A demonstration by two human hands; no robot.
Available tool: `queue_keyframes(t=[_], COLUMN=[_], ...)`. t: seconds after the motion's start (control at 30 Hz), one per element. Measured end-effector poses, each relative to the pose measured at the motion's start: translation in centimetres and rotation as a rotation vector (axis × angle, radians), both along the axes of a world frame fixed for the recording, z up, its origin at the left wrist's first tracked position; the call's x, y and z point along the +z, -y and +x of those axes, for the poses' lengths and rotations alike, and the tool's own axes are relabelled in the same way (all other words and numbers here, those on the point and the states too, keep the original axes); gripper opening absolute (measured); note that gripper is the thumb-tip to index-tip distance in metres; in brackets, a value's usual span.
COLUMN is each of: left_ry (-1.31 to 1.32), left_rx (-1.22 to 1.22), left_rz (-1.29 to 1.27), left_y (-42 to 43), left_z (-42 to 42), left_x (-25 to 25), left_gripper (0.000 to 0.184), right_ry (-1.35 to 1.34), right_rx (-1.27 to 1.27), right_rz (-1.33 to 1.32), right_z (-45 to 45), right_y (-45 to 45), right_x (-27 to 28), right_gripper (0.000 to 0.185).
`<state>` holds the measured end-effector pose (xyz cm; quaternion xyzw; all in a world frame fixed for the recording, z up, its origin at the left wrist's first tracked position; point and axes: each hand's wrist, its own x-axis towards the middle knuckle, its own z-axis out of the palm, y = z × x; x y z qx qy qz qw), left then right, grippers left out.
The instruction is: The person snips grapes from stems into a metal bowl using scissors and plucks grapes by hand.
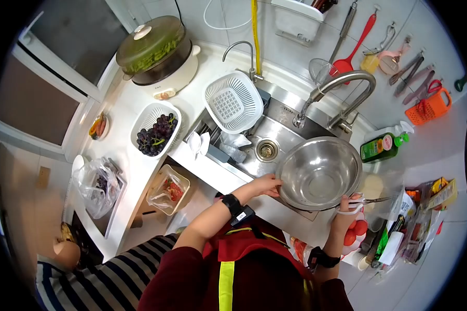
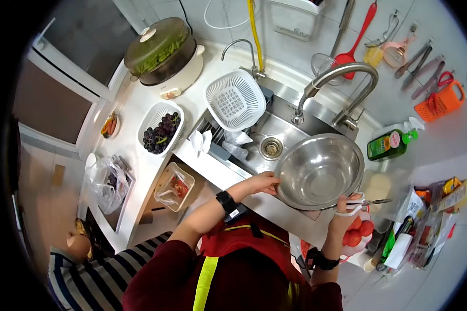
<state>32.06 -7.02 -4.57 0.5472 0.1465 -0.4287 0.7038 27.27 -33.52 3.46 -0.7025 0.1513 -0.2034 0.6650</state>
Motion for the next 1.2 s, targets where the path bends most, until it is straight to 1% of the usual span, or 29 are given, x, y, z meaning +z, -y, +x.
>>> queue_keyframes(t=[0.03,0.1,0.17,0.2,0.23,0.27,0.3,0.33,0.37,0.4,0.43,0.47,0.5,0.53,0.57,0.6,0.63,0.67,0.7,0.73,0.77,0.83,0.9,0.97,1.03,1.1,1.17,1.2], left_ry=[-0.012,0.002,0.009,0.081,0.153,0.180,0.182,0.261,0.338,0.388,0.386,0.509,0.632,0.754,0.754,0.815,0.876,0.874,0.895,0.914,0.909,1.127,1.312,1.318,1.317,1.311,1.299,1.206], left_rx=[0.012,-0.001,-0.018,0.015,0.048,0.130,0.125,0.177,0.232,0.225,0.230,0.208,0.186,0.233,0.243,0.212,0.180,0.187,0.133,0.077,0.078,0.120,0.148,0.081,0.078,0.089,0.100,0.298], left_rz=[-0.036,-0.028,-0.018,-0.012,-0.009,-0.035,-0.040,-0.003,0.035,0.048,0.041,0.120,0.200,0.199,0.188,0.233,0.278,0.269,0.192,0.112,0.100,0.296,0.806,1.376,1.376,1.323,1.272,1.105], left_y=[-0.5,-1.6,-3.1,-3.5,-4.0,-4.3,-4.9,-5.6,-6.3,-7.0,-7.6,-8.3,-8.8,-8.9,-9.3,-9.9,-10.7,-11.5,-12.5,-13.4,-14.5,-17.0,-20.6,-23.7,-26.3,-27.5,-27.3,-26.6], left_z=[-0.2,-0.7,-1.3,-1.4,-1.4,-1.7,-1.8,-1.8,-1.9,-1.9,-1.8,-1.9,-1.9,-2.2,-2.4,-2.7,-2.8,-2.7,-2.6,-2.4,-2.2,-0.9,0.1,-0.4,-1.5,-2.2,-2.5,-2.6], left_x=[0.2,0.5,0.0,-0.8,1.4,3.8,4.3,4.6,4.7,4.8,4.5,4.0,3.7,4.8,5.8,6.8,7.3,7.1,6.7,6.2,5.3,2.7,0.5,-2.6,-6.8,-7.1,-7.6,-8.0], left_gripper=[0.034,0.031,0.028,0.025,0.022,0.017,0.017,0.016,0.016,0.016,0.016,0.016,0.016,0.019,0.019,0.019,0.019,0.019,0.018,0.017,0.017,0.018,0.019,0.022,0.021,0.021,0.021,0.017], right_ry=[0.098,0.069,0.156,0.103,0.105,0.053,0.002,-0.040,-0.039,-0.218,-0.399,-0.516,-0.518,-0.569,-0.621,-0.680,-0.680,-0.663,-0.646,-0.651,-0.654,-0.575,-0.548,-0.517,-0.535,-0.570,-0.591,-0.584], right_rx=[-0.008,-0.040,-0.030,-0.044,-0.056,-0.074,-0.088,-0.148,-0.149,-0.123,-0.096,-0.129,-0.129,-0.032,0.066,0.078,0.079,0.101,0.119,0.050,0.041,0.051,0.014,-0.015,0.006,0.002,0.033,0.003], right_rz=[0.023,0.061,0.090,0.111,0.114,0.185,0.253,0.318,0.312,0.368,0.420,0.351,0.341,0.340,0.336,0.358,0.346,0.350,0.356,0.425,0.415,0.322,0.268,0.274,0.265,0.375,0.375,0.419], right_z=[-0.4,-1.3,-2.0,-2.6,-3.0,-3.3,-3.4,-3.3,-3.4,-3.6,-3.8,-4.0,-4.5,-4.9,-5.3,-5.6,-5.7,-6.0,-6.2,-6.1,-6.2,-6.3,-6.4,-6.7,-7.1,-7.3,-7.3,-7.0], right_y=[-0.2,-0.3,0.1,-0.7,-1.5,-2.3,-2.9,-3.1,-3.6,-4.1,-4.4,-4.3,-4.6,-4.9,-5.1,-5.7,-6.0,-6.5,-7.0,-7.0,-7.1,-7.5,-8.6,-8.4,-8.0,-8.3,-8.0,-8.4], right_x=[-0.2,-0.5,-2.0,-1.3,-0.7,-0.2,0.2,-0.2,-0.1,0.0,0.1,-1.3,-2.2,-2.9,-3.7,-4.1,-4.2,-4.3,-4.0,-4.0,-4.1,-4.2,-2.9,-2.2,-1.4,-0.2,0.2,0.5], right_gripper=[0.024,0.025,0.025,0.026,0.026,0.026,0.026,0.027,0.027,0.028,0.028,0.026,0.026,0.024,0.023,0.022,0.022,0.020,0.018,0.015,0.015,0.012,0.010,0.012,0.013,0.013,0.013,0.014])
